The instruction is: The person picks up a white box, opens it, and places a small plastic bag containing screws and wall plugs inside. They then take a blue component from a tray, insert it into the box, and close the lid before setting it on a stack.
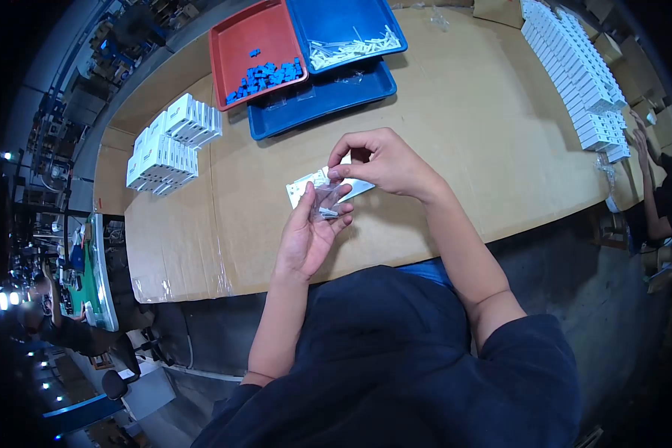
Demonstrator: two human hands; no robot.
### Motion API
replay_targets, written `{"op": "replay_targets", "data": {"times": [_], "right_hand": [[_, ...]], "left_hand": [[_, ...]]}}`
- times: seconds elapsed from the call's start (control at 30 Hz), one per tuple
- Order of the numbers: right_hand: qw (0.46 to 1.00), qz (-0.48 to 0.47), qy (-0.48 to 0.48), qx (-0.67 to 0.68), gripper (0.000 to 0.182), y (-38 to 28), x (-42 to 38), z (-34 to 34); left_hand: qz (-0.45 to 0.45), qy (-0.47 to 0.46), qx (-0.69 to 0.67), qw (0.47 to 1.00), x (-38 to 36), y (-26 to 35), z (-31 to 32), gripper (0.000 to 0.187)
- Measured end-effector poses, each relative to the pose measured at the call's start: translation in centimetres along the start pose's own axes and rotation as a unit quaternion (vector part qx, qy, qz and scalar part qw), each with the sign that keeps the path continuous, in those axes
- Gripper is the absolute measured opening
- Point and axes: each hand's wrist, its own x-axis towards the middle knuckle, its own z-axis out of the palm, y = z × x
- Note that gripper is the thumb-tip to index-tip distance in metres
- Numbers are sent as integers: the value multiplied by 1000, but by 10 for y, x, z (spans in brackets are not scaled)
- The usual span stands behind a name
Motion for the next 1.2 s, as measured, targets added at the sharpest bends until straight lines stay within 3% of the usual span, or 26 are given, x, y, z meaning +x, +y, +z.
{"op": "replay_targets", "data": {"times": [0.13,0.3,0.53,0.6,0.7,0.93,1.0,1.2], "right_hand": [[999,-19,-42,-21,9,-15,1,6],[978,-37,-128,-158,11,-31,9,3],[958,-99,-194,-184,12,-29,24,9],[950,-60,-250,-176,19,-32,25,13],[957,-41,-261,-117,28,-24,27,17],[961,-7,-256,-104,37,-27,32,29],[938,-6,-297,-180,40,-30,34,31],[947,40,-295,-120,45,-31,34,45]], "left_hand": [[-3,-8,-9,1000,1,-3,-5,47],[-1,1,-8,1000,-1,-5,-11,46],[7,-3,-24,1000,-5,-7,-19,42],[11,2,-29,1000,-8,-4,-19,44],[20,2,-35,999,-10,-1,-22,45],[8,-13,-34,999,-12,1,-31,46],[13,-17,-31,999,-12,3,-31,46],[29,-6,-18,999,-18,5,-36,45]]}}
